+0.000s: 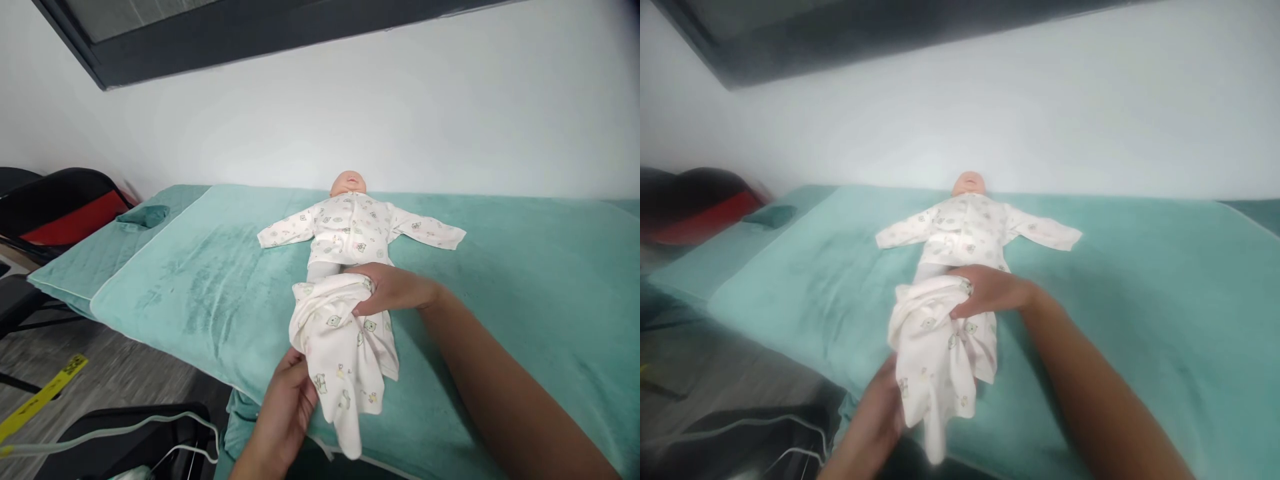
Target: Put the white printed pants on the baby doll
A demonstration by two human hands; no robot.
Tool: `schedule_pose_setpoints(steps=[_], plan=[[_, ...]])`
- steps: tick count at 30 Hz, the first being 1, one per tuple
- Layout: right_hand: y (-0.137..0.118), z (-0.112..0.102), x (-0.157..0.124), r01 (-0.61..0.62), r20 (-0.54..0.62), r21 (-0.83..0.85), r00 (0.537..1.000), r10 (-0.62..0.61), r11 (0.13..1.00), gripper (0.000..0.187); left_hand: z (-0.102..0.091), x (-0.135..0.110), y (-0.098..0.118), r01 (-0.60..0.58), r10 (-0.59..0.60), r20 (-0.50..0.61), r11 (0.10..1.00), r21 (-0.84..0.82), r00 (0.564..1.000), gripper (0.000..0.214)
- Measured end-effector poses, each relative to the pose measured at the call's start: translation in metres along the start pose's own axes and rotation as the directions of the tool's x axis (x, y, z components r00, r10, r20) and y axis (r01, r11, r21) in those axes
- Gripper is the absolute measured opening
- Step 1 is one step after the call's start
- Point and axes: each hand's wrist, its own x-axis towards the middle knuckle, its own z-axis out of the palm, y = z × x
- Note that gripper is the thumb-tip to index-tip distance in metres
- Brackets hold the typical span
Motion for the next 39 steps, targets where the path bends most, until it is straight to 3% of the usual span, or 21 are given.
schedule_pose_setpoints(steps=[3,7,11,13,15,17,21,24,30,33,39], plan=[[-0.001,0.0,-0.001,0.002,-0.004,-0.032,1.0,-0.002,0.999,0.048,-0.003,0.019,0.024,-0.092,0.092,-0.023,0.996,0.005,0.996,0.036],[-0.005,0.002,0.0,0.011,-0.021,-0.129,1.0,-0.014,0.992,0.043,0.006,0.04,0.052,-0.214,0.215,-0.029,0.976,0.026,0.976,0.024],[-0.004,0.009,0.004,0.006,-0.132,-0.193,0.991,-0.032,0.981,0.029,0.015,0.044,0.058,-0.279,0.289,-0.04,0.946,0.164,0.956,0.022],[-0.003,0.013,0.007,0.009,-0.19,-0.227,0.98,-0.054,0.974,0.022,0.011,0.038,0.054,-0.345,0.379,-0.085,0.899,0.27,0.922,0.02],[-0.001,0.017,0.01,0.007,-0.23,-0.262,0.971,-0.069,0.965,0.02,0.002,0.028,0.047,-0.419,0.504,-0.125,0.811,0.408,0.855,0.023],[-0.001,0.019,0.011,-0.002,-0.239,-0.272,0.969,-0.065,0.962,0.022,-0.008,0.016,0.04,-0.455,0.578,-0.082,0.715,0.53,0.812,0.029],[-0.003,0.02,0.012,-0.007,-0.223,-0.252,0.973,-0.051,0.968,0.023,-0.011,-0.003,0.028,-0.393,0.423,0.141,0.597,0.7,0.895,0.035],[-0.004,0.019,0.011,-0.019,-0.222,-0.25,0.974,-0.038,0.968,0.024,-0.003,-0.004,0.027,-0.394,0.383,0.208,0.511,0.764,0.9,0.038],[-0.004,0.019,0.01,-0.048,-0.238,-0.28,0.971,-0.021,0.959,0.023,0.003,0.03,0.053,-0.441,0.566,0.115,0.482,0.758,0.816,0.03],[-0.005,0.02,0.01,-0.04,-0.271,-0.253,0.962,-0.031,0.967,0.017,0.007,0.05,0.061,-0.484,0.619,0.118,0.466,0.741,0.777,0.024],[-0.001,0.024,0.017,-0.092,-0.469,-0.203,0.883,-0.015,0.975,0.007,0.016,0.064,0.046,-0.538,0.736,0.041,0.455,0.71,0.676,0.02]])
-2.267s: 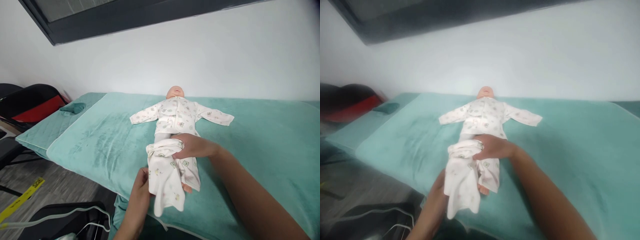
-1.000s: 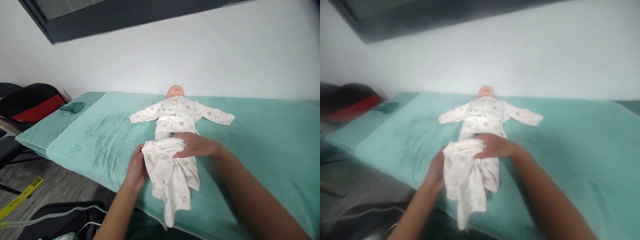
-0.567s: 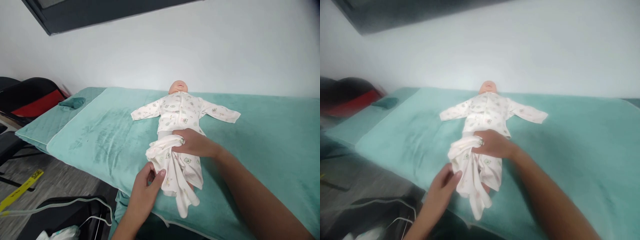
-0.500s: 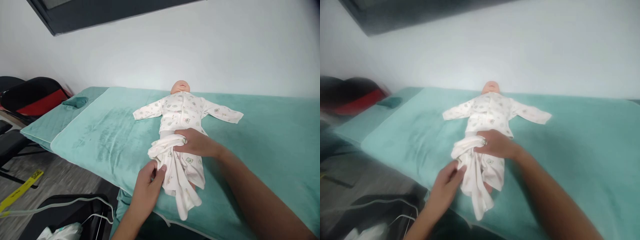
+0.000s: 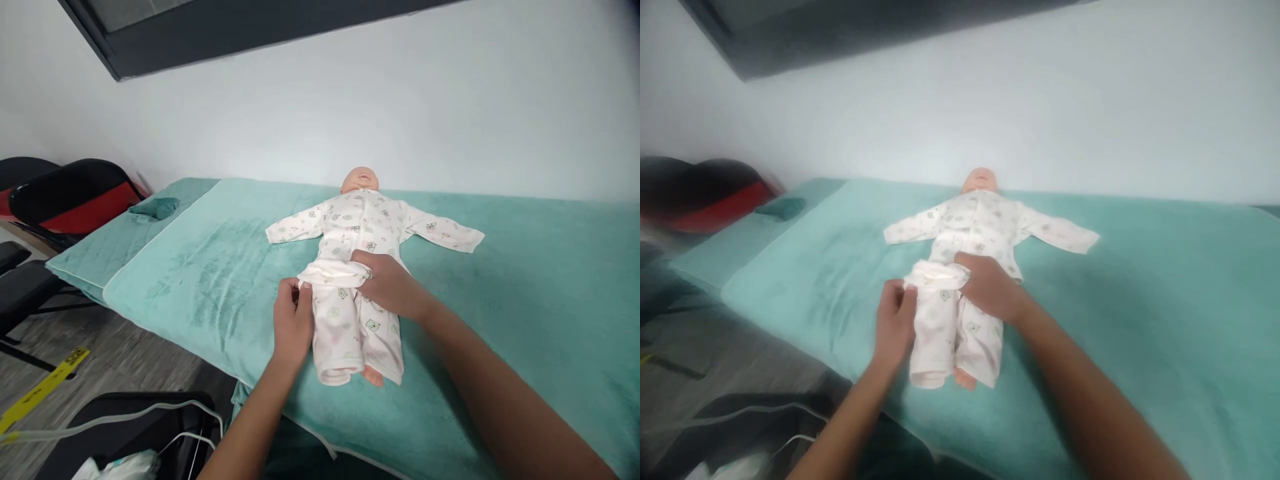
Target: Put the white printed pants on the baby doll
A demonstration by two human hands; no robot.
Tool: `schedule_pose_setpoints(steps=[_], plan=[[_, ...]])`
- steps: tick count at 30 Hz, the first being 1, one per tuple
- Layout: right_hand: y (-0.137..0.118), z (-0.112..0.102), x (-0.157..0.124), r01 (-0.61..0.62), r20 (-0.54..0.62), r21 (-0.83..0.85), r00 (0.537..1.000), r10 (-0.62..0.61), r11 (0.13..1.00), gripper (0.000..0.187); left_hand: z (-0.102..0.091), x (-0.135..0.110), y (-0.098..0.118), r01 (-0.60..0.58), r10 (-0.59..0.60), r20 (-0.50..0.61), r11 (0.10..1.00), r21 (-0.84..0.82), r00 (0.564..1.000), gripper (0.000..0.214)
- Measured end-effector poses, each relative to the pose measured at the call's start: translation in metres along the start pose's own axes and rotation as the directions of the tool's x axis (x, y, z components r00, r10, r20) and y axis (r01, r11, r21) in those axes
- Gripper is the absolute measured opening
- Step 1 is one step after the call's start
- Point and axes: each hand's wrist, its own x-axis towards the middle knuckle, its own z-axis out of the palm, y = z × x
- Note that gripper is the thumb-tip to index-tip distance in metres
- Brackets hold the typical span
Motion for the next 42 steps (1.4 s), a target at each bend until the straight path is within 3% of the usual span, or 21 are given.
schedule_pose_setpoints(steps=[4,6,8,11,13,14,16,20,23,26,28,30,31,33,35,38,42], plan=[[0.001,0.007,0.001,0.027,-0.142,-0.07,0.989,-0.037,0.997,0.006,-0.003,0.0,-0.003,-0.033,0.027,-0.061,0.995,-0.094,0.998,0.029],[0.001,0.009,0.0,0.037,-0.178,-0.101,0.983,-0.055,0.994,0.01,-0.01,0.005,-0.003,-0.061,0.063,0.013,0.993,-0.104,0.998,0.034],[0.001,0.01,-0.002,0.036,-0.171,-0.114,0.984,-0.055,0.993,0.013,-0.017,0.012,-0.003,-0.069,0.086,0.176,0.992,-0.102,0.981,0.036],[0.002,0.011,-0.004,0.033,-0.136,-0.112,0.989,-0.048,0.993,0.013,-0.027,0.022,-0.003,-0.095,0.132,0.466,0.99,-0.102,0.875,0.037],[0.003,0.012,-0.005,0.04,-0.132,-0.117,0.99,-0.055,0.992,0.014,-0.031,0.03,-0.003,-0.149,0.179,0.563,0.984,-0.101,0.807,0.028],[0.004,0.012,-0.005,0.046,-0.13,-0.125,0.99,-0.062,0.991,0.015,-0.031,0.034,-0.003,-0.187,0.202,0.573,0.979,-0.085,0.794,0.024],[0.005,0.012,-0.004,0.055,-0.12,-0.153,0.99,-0.074,0.987,0.019,-0.028,0.041,-0.003,-0.274,0.238,0.525,0.962,-0.008,0.818,0.015],[0.004,0.014,-0.004,0.062,-0.066,-0.192,0.995,-0.076,0.979,0.021,-0.005,0.052,-0.006,-0.379,0.346,0.243,0.92,0.103,0.906,0.007],[0.001,0.012,-0.004,0.042,-0.077,-0.173,0.995,-0.056,0.984,0.017,0.014,0.055,-0.01,-0.297,0.292,0.138,0.955,0.017,0.946,0.005],[-0.002,0.002,-0.005,0.064,-0.027,-0.015,0.998,-0.065,0.998,0.016,0.019,0.06,-0.009,-0.056,0.087,0.136,0.974,-0.217,0.987,0.01],[-0.001,-0.007,-0.006,0.09,-0.01,0.159,0.996,-0.089,0.983,0.023,0.013,0.067,-0.004,0.102,-0.025,0.198,0.916,-0.389,0.98,0.022],[0.002,-0.013,-0.006,0.1,-0.14,0.242,0.988,-0.067,0.965,0.024,0.005,0.074,0.007,0.168,-0.035,0.308,0.893,-0.418,0.951,0.027],[0.004,-0.014,-0.005,0.091,-0.249,0.2,0.968,-0.039,0.976,0.023,0.002,0.077,0.014,0.153,-0.007,0.372,0.918,-0.365,0.928,0.027],[0.01,-0.012,-0.003,0.024,-0.428,-0.048,0.903,-0.042,0.999,0.022,-0.001,0.079,0.028,0.009,0.075,0.483,0.986,-0.169,0.872,0.024],[0.014,-0.006,-0.002,-0.054,-0.448,-0.361,0.886,-0.122,0.931,0.027,0.002,0.078,0.041,-0.233,0.176,0.553,0.972,0.033,0.814,0.026],[0.017,0.001,-0.002,-0.115,-0.392,-0.611,0.903,-0.174,0.783,0.026,0.015,0.07,0.053,-0.547,0.312,0.59,0.792,0.272,0.745,0.032],[0.016,0.004,-0.004,-0.135,-0.371,-0.708,0.906,-0.202,0.694,0.014,0.037,0.059,0.06,-0.694,0.374,0.59,0.468,0.547,0.716,0.028]])
